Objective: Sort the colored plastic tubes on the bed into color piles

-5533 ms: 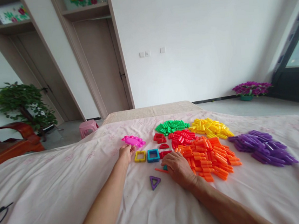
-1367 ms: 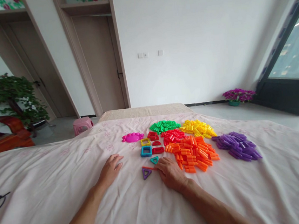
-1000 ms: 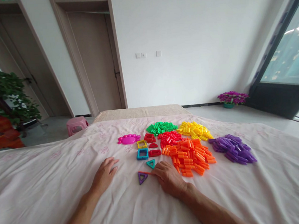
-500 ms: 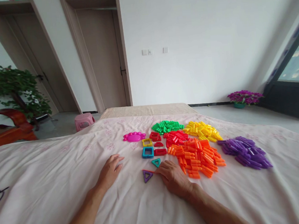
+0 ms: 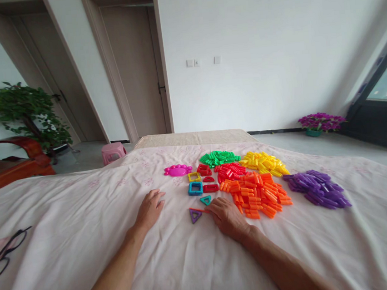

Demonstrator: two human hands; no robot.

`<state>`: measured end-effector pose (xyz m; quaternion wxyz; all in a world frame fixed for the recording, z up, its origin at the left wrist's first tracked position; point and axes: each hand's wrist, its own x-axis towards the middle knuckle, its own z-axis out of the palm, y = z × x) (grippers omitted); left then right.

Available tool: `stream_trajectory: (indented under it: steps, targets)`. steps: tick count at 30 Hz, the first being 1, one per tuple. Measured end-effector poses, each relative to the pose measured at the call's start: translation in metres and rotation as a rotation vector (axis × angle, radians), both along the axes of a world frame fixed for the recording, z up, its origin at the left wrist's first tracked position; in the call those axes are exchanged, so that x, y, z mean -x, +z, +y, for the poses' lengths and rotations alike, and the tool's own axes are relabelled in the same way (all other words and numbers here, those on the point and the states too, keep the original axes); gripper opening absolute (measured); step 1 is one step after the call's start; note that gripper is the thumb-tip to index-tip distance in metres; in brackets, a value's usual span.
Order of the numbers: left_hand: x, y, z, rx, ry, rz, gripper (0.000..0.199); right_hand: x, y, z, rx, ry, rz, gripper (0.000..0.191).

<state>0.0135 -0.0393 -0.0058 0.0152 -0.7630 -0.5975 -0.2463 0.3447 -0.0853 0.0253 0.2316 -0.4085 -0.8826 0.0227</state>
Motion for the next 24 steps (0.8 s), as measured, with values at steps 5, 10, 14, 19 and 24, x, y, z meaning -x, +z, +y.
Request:
stream_trajectory:
  steps: [5,10,14,19,24]
  targets:
    - [0.000,0.001,-0.001,0.029,0.031,0.109,0.041,0.003,-0.001,-0.002,-0.047,-0.087,-0.033,0.021]
    - [0.030,0.012,-0.006,0.078,0.088,0.154,0.042,0.004,-0.001,-0.004,-0.041,-0.137,-0.035,0.026]
    - [0.039,0.026,-0.014,0.092,0.300,0.144,0.046,0.004,-0.001,-0.002,-0.040,-0.158,-0.033,0.024]
    - [-0.046,0.016,-0.046,0.068,0.278,0.143,0.054,0.003,-0.004,0.001,-0.050,-0.179,-0.028,0.022]
    - [-0.075,0.002,-0.069,0.095,0.040,0.168,0.053,0.000,-0.004,0.000,-0.022,-0.185,-0.013,0.023]
